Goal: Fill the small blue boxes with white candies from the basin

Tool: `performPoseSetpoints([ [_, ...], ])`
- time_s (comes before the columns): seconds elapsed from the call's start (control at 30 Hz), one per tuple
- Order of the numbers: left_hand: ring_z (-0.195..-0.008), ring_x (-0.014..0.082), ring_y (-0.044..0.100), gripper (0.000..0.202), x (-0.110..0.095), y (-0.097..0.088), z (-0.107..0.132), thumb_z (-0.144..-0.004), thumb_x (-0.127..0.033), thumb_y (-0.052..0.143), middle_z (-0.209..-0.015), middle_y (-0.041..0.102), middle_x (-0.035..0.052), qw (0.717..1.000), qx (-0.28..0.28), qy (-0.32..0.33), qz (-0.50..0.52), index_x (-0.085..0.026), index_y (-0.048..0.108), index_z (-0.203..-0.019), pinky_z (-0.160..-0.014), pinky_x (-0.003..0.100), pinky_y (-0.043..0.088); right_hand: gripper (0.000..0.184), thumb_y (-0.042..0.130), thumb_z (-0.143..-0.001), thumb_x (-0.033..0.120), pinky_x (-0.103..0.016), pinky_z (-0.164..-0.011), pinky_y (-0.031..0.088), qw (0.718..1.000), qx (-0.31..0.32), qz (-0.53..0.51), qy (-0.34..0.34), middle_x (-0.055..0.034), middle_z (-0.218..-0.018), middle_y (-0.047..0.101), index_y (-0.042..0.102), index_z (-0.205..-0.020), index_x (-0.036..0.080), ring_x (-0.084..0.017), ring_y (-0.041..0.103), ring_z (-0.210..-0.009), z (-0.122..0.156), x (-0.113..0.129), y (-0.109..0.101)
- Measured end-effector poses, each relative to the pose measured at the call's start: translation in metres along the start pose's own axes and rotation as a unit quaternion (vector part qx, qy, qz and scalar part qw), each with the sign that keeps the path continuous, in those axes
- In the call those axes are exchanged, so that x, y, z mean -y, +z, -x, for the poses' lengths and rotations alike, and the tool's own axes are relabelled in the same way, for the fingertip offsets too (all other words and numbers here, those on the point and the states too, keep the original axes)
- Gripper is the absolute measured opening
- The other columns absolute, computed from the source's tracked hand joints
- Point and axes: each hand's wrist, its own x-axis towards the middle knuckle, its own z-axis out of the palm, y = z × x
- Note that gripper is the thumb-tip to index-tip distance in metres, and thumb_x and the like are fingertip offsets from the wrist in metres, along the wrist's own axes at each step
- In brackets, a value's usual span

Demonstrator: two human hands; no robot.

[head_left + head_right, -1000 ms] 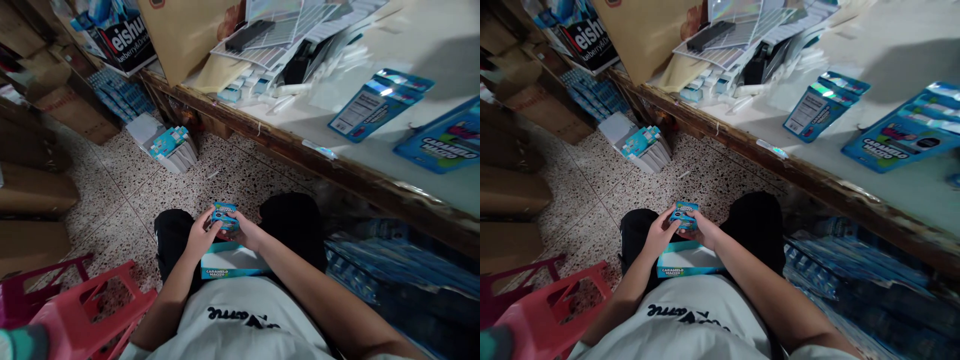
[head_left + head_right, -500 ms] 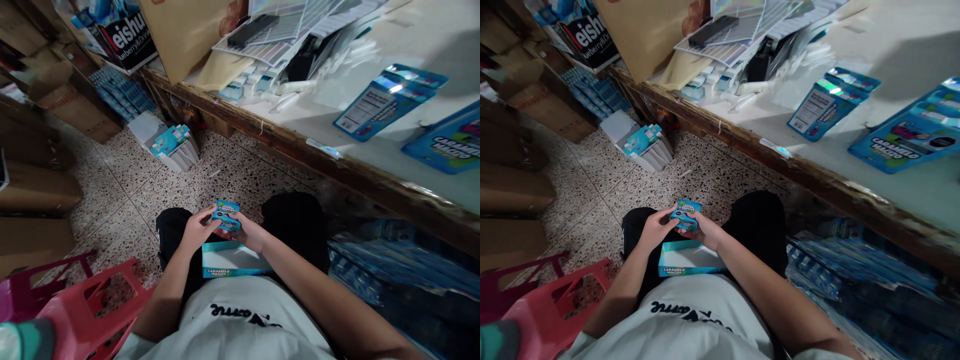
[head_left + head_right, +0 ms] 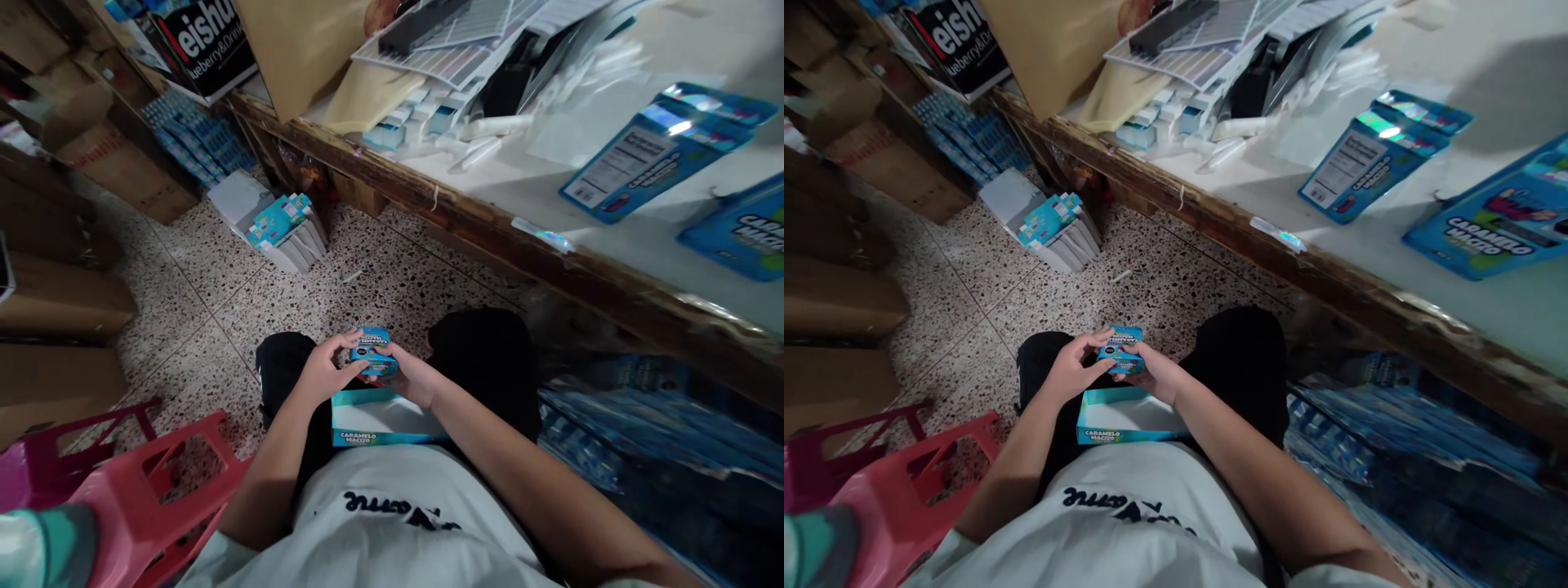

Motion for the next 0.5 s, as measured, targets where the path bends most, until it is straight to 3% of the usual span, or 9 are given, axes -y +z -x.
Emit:
performPoseSetpoints([
  [0.17, -0.128, 0.0308, 0.064, 0.025, 0.005, -0.003, -0.004, -0.074, -0.036, 0.08, -0.121, 0.075, 0.0164, 0.999, 0.024, 0.022, -0.039, -0.022, 0.061, -0.083, -0.11, 0.051, 0.049, 0.021, 0.053, -0.095, 0.02, -0.024, -0.064, 0.054, 1.0, -0.008, 0.019, 0.002, -0.0046, -0.075, 0.076, 0.073, -0.1, 0.013, -0.014, 0.064, -0.056, -0.002, -0.002, -0.003],
  [0.3, -0.117, 0.0311, 0.07, 0.027, 0.007, 0.0, -0.011, -0.071, -0.036, 0.081, -0.111, 0.077, 0.0136, 0.998, 0.033, 0.012, -0.06, -0.023, 0.058, -0.074, -0.102, 0.049, 0.054, 0.02, 0.053, -0.095, 0.019, -0.025, -0.065, 0.056, 1.0, -0.004, -0.022, 0.006, -0.0054, -0.077, 0.075, 0.071, -0.102, 0.013, -0.014, 0.063, -0.055, -0.004, -0.002, -0.007],
  [0.4, -0.108, 0.0305, 0.072, 0.025, 0.009, 0.006, -0.017, -0.071, -0.036, 0.08, -0.106, 0.078, 0.0133, 0.998, 0.044, -0.007, -0.048, -0.022, 0.06, -0.075, -0.097, 0.048, 0.057, 0.018, 0.051, -0.097, 0.019, -0.025, -0.06, 0.055, 0.997, -0.042, -0.052, 0.028, -0.0062, -0.074, 0.074, 0.068, -0.098, 0.013, -0.013, 0.063, -0.053, -0.004, 0.001, -0.005],
  [0.5, -0.112, 0.0285, 0.072, 0.022, 0.009, 0.007, -0.02, -0.076, -0.036, 0.075, -0.111, 0.077, 0.0141, 0.999, 0.042, -0.011, -0.026, -0.021, 0.061, -0.081, -0.099, 0.047, 0.056, 0.022, 0.048, -0.1, 0.022, -0.025, -0.058, 0.056, 0.996, -0.066, -0.052, 0.034, -0.0052, -0.068, 0.072, 0.067, -0.092, 0.014, -0.014, 0.063, -0.05, -0.002, 0.005, 0.001],
])
